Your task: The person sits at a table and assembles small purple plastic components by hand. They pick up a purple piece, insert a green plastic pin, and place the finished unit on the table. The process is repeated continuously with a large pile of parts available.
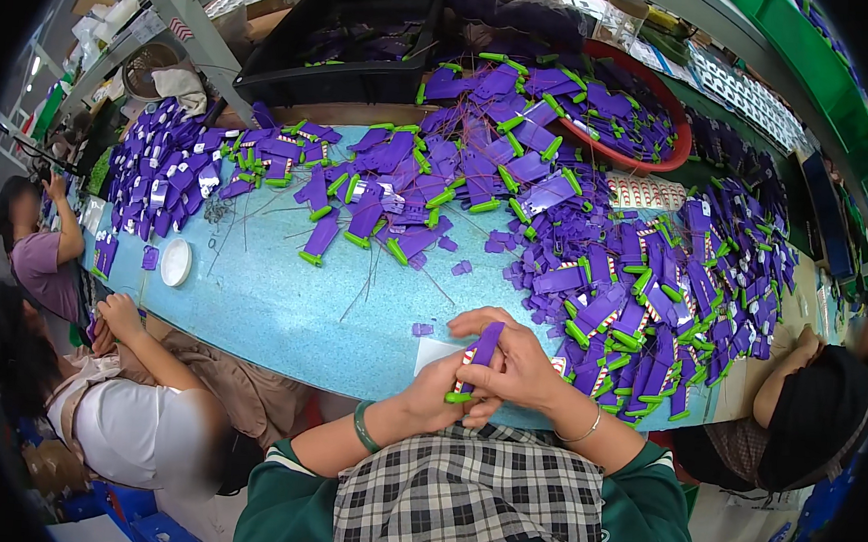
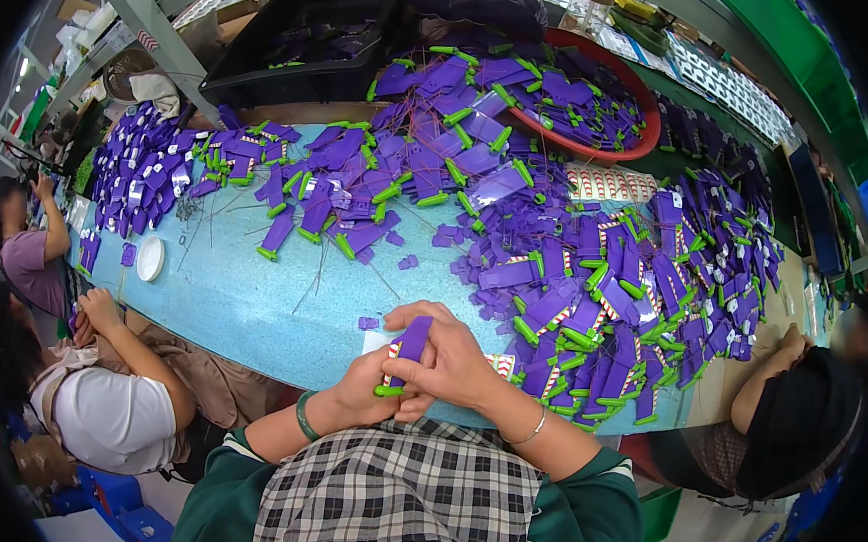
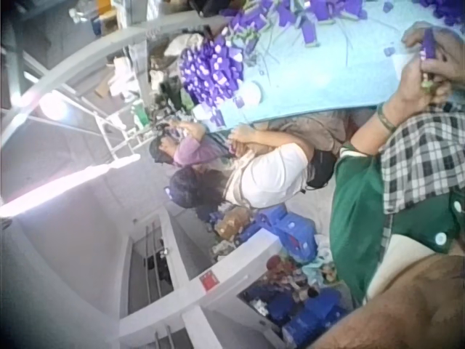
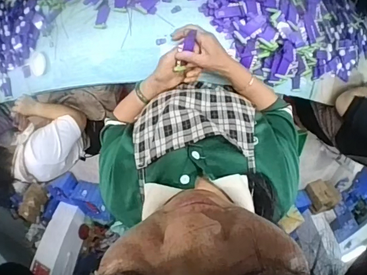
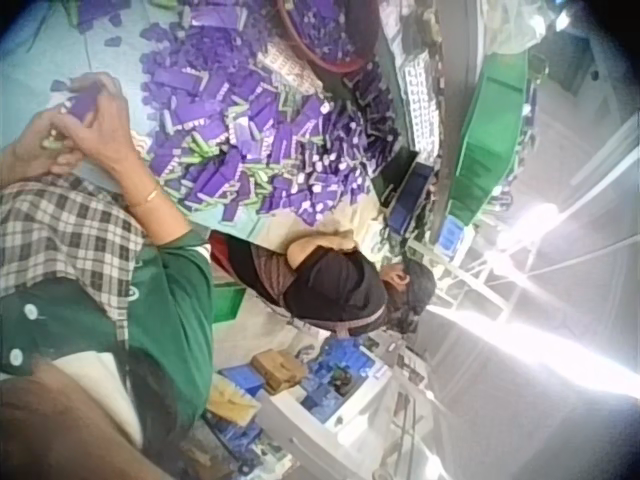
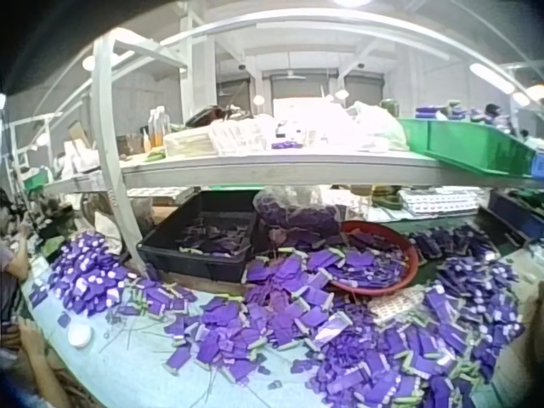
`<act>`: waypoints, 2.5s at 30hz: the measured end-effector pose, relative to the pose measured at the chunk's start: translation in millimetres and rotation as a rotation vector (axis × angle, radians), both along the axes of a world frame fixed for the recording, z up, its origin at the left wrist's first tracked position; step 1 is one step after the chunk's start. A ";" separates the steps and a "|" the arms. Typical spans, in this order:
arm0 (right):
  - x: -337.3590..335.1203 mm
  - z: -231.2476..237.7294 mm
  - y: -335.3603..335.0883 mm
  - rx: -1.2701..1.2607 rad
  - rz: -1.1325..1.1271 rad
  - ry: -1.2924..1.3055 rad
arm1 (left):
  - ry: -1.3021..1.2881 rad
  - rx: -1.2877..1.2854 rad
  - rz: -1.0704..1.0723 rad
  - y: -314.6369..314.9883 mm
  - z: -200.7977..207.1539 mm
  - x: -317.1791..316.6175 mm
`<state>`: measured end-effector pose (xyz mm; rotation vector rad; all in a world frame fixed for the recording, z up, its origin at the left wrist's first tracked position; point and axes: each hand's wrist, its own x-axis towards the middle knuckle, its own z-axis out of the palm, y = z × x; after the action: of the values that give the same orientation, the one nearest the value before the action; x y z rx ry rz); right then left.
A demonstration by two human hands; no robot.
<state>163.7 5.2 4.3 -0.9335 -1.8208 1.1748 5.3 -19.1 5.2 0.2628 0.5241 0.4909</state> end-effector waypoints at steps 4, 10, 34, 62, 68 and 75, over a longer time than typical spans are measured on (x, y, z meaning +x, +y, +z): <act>0.9 9.1 -5.3 -0.383 0.054 0.213 | -0.339 0.095 -0.164 3.1 -24.8 -3.7; 5.5 7.0 -8.4 -0.573 0.053 0.544 | 0.358 0.504 0.112 1.0 21.7 -3.7; 9.2 18.9 -2.3 -0.714 -0.017 0.509 | 0.827 2.463 0.582 21.8 18.9 -28.4; 40.6 10.1 -11.1 -0.326 -0.100 0.198 | 0.545 0.770 0.449 9.7 22.5 -8.4; 43.1 18.7 -7.0 -0.567 0.058 0.223 | 0.498 0.675 0.223 18.9 22.4 -16.3; 48.2 10.2 -6.7 -0.591 0.112 0.216 | 0.457 0.711 0.062 21.6 26.7 -14.0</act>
<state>211.9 -1.5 14.5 -0.9787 -1.3851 1.8637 -8.7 2.6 31.9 1.0586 0.7903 0.6721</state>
